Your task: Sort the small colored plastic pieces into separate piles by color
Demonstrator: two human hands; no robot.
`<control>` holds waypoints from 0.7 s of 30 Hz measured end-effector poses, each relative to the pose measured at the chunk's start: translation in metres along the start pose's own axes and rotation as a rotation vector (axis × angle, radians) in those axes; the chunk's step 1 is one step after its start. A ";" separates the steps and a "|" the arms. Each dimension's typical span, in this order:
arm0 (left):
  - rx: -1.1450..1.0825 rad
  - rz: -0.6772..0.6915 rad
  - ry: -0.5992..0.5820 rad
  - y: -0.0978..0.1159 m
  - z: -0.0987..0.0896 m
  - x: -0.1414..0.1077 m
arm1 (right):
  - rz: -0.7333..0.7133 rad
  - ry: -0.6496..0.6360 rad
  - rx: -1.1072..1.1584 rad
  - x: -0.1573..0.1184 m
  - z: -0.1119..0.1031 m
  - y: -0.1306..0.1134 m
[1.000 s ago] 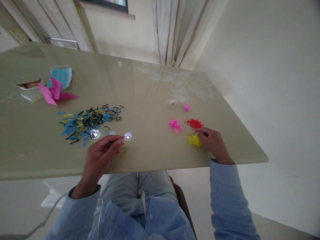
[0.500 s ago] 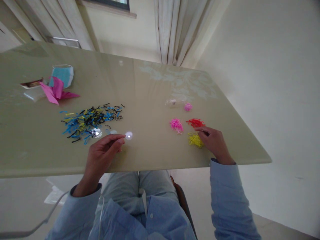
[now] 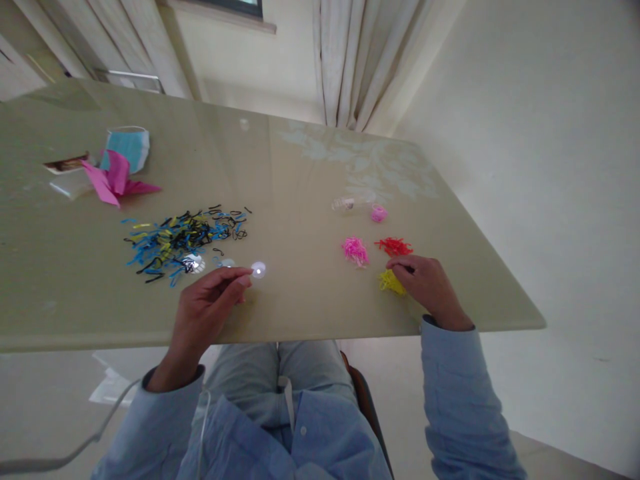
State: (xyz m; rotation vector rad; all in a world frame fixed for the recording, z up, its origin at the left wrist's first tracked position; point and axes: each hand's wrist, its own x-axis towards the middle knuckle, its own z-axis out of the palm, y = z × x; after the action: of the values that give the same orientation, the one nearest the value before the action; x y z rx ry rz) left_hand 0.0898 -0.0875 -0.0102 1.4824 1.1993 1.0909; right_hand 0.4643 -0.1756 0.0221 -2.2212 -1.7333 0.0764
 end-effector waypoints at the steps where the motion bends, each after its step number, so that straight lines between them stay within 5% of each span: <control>1: 0.005 0.001 0.000 0.000 0.000 0.000 | 0.012 0.033 0.019 -0.002 -0.001 0.001; 7: 0.014 -0.012 0.002 0.000 0.000 -0.001 | 0.151 0.259 0.146 -0.017 -0.005 0.001; 12: 0.002 -0.012 -0.017 -0.001 0.000 0.000 | 0.198 0.360 0.270 -0.034 0.003 -0.023; 15: -0.005 -0.010 -0.027 0.000 0.000 0.000 | 0.107 0.314 0.380 -0.042 0.016 -0.049; 21: -0.061 -0.021 -0.012 0.002 0.000 0.001 | -0.118 0.025 0.560 -0.044 0.043 -0.092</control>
State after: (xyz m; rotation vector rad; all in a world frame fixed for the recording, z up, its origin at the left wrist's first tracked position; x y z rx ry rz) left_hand 0.0900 -0.0869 -0.0077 1.4253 1.1613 1.0938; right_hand 0.3567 -0.1891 0.0005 -1.7043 -1.5801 0.4459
